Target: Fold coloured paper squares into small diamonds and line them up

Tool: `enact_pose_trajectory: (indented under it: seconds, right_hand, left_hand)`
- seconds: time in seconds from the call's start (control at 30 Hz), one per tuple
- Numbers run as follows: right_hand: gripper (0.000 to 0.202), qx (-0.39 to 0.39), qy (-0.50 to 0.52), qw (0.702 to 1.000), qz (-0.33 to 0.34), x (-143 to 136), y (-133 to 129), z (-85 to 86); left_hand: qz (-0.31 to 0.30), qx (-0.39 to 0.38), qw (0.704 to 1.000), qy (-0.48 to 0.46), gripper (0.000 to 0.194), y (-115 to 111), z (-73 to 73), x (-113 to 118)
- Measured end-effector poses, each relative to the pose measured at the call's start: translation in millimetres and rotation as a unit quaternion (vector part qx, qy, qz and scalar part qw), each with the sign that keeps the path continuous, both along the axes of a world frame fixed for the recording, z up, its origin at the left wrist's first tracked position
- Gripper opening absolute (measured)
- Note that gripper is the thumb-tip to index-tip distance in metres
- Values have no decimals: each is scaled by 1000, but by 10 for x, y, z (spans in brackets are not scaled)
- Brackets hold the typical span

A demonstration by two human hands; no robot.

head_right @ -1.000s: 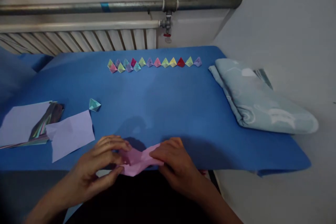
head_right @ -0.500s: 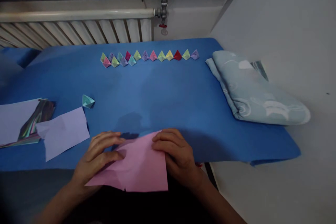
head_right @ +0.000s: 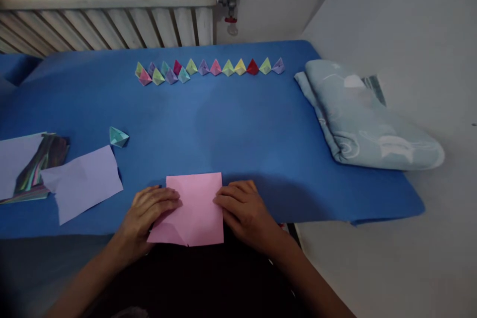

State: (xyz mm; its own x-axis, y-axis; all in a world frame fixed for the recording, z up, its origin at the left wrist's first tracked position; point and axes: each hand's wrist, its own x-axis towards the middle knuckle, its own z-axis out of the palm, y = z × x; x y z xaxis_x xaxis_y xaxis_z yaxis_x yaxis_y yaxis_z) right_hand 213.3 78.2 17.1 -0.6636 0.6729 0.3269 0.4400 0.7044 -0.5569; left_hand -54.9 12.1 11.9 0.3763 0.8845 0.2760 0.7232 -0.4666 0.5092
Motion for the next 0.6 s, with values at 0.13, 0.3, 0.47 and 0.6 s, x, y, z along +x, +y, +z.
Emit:
enact_pose_trajectory:
  seconds: [0.13, 0.3, 0.47, 0.6]
  right_hand:
    - [23, -2, -43, 999, 19, 7, 18, 20]
    - [21, -6, -45, 999, 6, 2, 15, 18]
    - [12, -35, -22, 997, -62, -80, 9, 13]
    - [19, -36, -30, 988, -144, -150, 23, -16]
  left_hand:
    - [-1, -9, 1000, 23, 38, -56, 9, -58]
    - [21, -7, 1000, 8, 26, -67, -24, -62]
    - [101, 8, 995, -24, 10, -19, -57, -5]
    - [166, 12, 986, -22, 11, 39, -83, 28]
